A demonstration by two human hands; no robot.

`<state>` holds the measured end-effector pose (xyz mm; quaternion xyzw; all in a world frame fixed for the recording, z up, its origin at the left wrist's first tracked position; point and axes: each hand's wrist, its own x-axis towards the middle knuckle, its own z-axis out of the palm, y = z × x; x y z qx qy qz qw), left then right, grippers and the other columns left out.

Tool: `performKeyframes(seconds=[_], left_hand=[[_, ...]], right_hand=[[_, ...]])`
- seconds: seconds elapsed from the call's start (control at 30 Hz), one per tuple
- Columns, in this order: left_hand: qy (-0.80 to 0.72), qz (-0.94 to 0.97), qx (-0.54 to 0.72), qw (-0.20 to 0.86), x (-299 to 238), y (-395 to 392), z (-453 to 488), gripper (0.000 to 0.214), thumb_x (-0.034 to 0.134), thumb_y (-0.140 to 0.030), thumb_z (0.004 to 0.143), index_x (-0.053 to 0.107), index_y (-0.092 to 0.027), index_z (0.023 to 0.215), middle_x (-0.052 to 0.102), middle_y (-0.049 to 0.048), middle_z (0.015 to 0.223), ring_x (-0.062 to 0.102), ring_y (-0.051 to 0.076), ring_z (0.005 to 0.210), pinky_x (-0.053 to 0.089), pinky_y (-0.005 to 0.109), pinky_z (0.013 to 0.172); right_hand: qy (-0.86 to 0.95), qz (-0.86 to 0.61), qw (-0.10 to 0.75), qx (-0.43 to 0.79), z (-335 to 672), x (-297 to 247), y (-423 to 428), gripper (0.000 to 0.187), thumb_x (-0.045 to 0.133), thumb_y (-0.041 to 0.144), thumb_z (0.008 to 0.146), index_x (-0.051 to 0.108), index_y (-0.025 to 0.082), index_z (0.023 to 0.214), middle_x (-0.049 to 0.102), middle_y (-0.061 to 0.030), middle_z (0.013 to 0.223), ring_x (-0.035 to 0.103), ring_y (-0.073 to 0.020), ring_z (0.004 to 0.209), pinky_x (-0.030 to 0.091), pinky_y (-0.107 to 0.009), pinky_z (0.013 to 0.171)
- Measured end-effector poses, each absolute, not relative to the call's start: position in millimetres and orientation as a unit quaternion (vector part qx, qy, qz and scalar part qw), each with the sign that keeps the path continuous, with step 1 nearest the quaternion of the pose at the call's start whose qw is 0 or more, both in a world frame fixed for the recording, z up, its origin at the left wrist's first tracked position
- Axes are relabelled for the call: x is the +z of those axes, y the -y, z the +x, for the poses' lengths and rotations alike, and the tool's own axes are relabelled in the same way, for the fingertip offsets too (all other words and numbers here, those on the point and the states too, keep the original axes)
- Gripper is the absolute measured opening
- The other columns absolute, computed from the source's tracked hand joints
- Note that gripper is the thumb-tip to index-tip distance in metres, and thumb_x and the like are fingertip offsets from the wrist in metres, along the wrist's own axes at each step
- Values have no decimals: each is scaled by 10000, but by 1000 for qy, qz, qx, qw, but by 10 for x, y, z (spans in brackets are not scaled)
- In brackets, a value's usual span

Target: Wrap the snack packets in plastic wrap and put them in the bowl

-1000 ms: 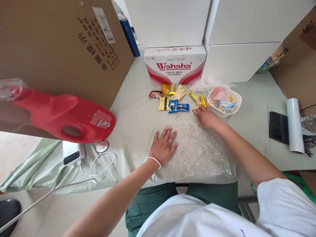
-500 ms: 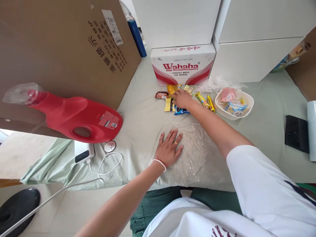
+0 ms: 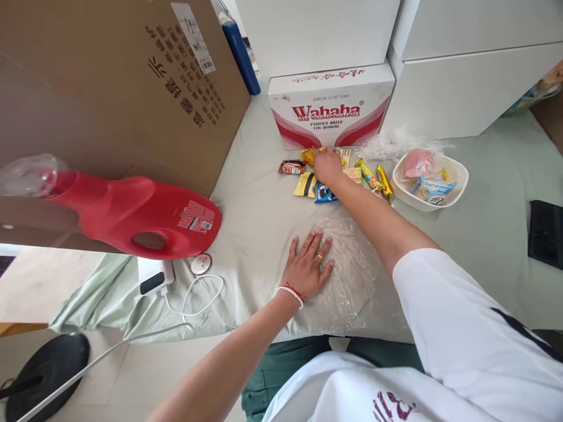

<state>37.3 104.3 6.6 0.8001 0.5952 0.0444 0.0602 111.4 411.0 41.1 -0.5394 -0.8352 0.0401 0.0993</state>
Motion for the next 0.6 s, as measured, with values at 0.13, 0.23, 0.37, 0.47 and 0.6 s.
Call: performKeyframes(seconds=[0.13,0.23,0.37,0.47,0.6], left_hand=[[-596,800,52,59,62,-1044,378,610,351,-489,1086,357,-285,1660,282,64,1761,270,266,1629,150,598,1325],[-595,800,55,58,65,-1047,385,609,353,-483,1084,361,-284,1659,286,68,1759,278,269,1626,159,599,1325],[-597,798,56,64,72,-1055,391,614,314,-500,1091,362,-272,1659,285,81,1758,270,266,1629,141,609,1325],[-597,797,55,69,78,-1064,396,613,310,-507,1089,384,-270,1649,291,90,1755,283,272,1625,139,616,1321],[-600,795,52,73,84,-1076,408,614,330,-494,1080,400,-261,1644,307,98,1748,303,288,1616,153,626,1312]], right_hand=[[822,-530,201,53,1313,581,-3928,370,501,210,1016,652,60,1318,688,-243,1284,523,-376,1281,361,-551,1130],[816,-481,289,136,1749,713,-3596,417,579,324,1003,638,109,1355,697,-191,1296,579,-339,1227,444,-524,1090],[852,-339,311,251,2545,795,-2899,446,646,460,979,662,229,1361,711,-113,1324,651,-300,1201,503,-514,1078],[884,-272,244,291,3031,753,-2378,423,638,444,1000,666,283,1390,720,-102,1310,634,-294,1273,496,-519,1112],[910,-267,136,288,3299,591,-1939,430,598,281,989,680,315,1410,671,-103,1420,480,-299,1473,438,-552,1189]])
